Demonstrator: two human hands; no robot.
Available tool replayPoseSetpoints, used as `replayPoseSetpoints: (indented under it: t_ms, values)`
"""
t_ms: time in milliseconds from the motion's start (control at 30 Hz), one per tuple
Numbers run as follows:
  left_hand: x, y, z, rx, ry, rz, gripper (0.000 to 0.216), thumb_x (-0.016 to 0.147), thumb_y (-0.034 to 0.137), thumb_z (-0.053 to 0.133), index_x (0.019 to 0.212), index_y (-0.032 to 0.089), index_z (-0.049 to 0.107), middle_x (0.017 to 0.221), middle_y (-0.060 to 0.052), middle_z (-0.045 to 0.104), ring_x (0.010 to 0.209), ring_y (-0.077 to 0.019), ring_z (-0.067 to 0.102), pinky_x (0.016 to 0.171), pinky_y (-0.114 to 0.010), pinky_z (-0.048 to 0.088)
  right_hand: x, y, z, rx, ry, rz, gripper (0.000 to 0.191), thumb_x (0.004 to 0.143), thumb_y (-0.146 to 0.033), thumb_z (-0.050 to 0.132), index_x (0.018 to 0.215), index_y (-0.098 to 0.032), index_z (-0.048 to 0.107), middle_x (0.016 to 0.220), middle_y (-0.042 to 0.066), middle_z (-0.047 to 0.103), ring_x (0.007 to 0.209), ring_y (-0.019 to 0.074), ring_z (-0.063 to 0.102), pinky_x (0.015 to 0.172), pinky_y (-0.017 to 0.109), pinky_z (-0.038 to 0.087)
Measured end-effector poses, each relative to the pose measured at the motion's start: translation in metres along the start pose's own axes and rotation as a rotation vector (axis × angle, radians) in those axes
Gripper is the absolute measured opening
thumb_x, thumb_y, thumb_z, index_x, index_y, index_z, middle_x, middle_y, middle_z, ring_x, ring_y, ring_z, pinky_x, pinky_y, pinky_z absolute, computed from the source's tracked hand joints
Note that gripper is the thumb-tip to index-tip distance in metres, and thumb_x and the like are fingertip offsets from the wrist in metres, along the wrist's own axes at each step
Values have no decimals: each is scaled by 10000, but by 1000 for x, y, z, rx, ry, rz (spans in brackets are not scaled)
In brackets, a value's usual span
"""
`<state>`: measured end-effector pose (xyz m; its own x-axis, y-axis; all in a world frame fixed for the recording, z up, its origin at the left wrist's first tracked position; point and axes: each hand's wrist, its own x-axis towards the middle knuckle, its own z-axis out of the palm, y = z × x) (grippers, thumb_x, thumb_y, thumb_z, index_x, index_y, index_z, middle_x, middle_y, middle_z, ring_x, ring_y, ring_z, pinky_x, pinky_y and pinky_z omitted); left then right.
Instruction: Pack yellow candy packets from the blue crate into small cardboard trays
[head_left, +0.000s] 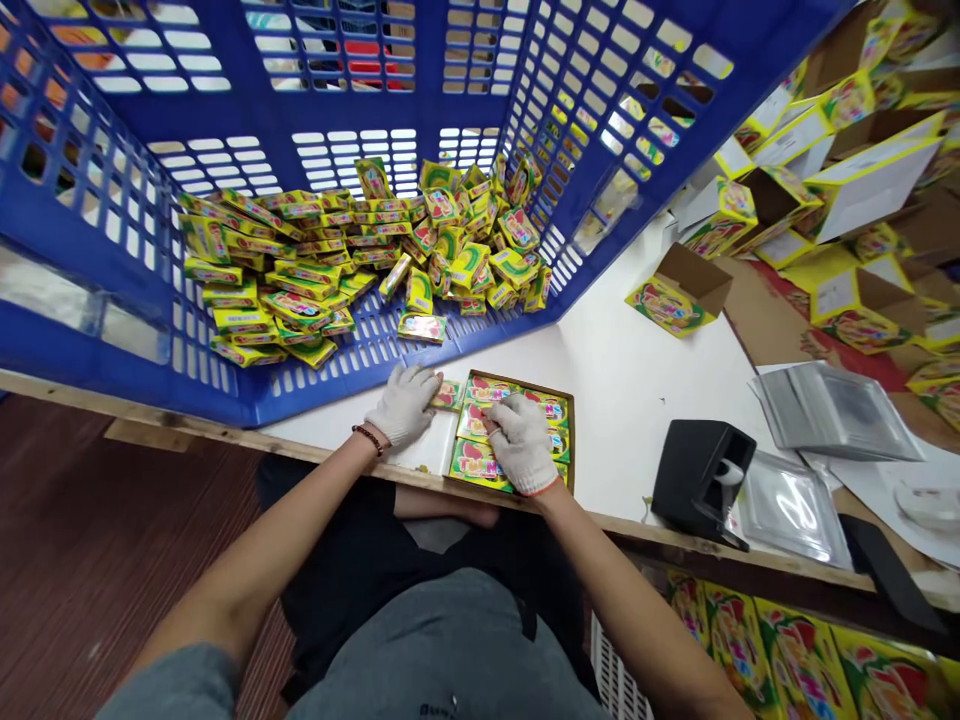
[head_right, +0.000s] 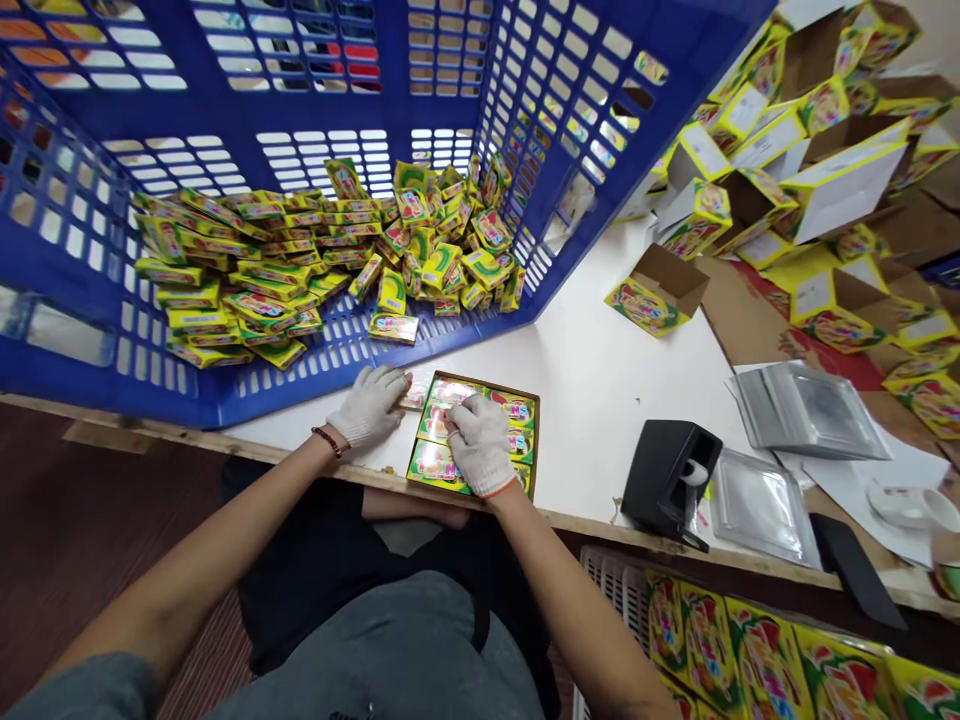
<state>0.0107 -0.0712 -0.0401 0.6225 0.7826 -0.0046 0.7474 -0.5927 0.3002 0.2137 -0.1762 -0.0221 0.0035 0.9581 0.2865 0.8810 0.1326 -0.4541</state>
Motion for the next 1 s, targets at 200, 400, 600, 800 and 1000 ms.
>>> replayPoseSetpoints:
  t_ms: [200, 400, 600, 800, 1000]
  values:
    - [-7, 3, -12, -200, 229, -218, 495, 790, 340, 659, 1249, 176, 571, 1200, -115, 630, 1139, -275, 563, 1006, -390, 452, 2, -5, -12, 66, 30, -19, 196, 929, -309, 536, 937, -200, 698, 934, 77, 652, 914, 229, 563, 851, 372, 414]
    - [-13, 53, -33, -332, 368, -28, 591, 786, 294, 649, 1349, 174, 512, 1280, -124, 583, 1223, -277, 518, 1082, -407, 411, 20, -20, -20, 591, 63, 182, 406, 926, -464, 527, 1225, -191, 550, 1087, 97, 672, 974, 234, 624, 862, 374, 511]
    - [12, 97, -42, -538, 432, -70, 569, 810, 320, 637, 1337, 143, 518, 1240, -130, 580, 1180, -263, 540, 1055, -409, 444, 40, -16, -21, 855, 63, 291, 554, 961, -609, 336, 1302, -198, 483, 1102, 113, 680, 984, 231, 659, 810, 356, 549]
    - [7, 89, -26, -651, 392, -38, 456, 933, 282, 445, 1369, 181, 533, 1364, -122, 568, 1314, -239, 492, 1153, -429, 379, 59, 10, -44, 733, -21, 165, 422, 915, -487, 503, 1226, -222, 608, 1084, 67, 701, 1011, 229, 643, 895, 374, 526]
    - [-4, 77, 11, -820, 364, -264, 535, 968, 351, 398, 1470, 168, 421, 1521, -124, 453, 1395, -223, 447, 1186, -427, 356, 77, 34, -17, 244, -213, 27, 214, 887, -312, 579, 949, -206, 754, 972, 58, 671, 917, 194, 612, 861, 331, 490]
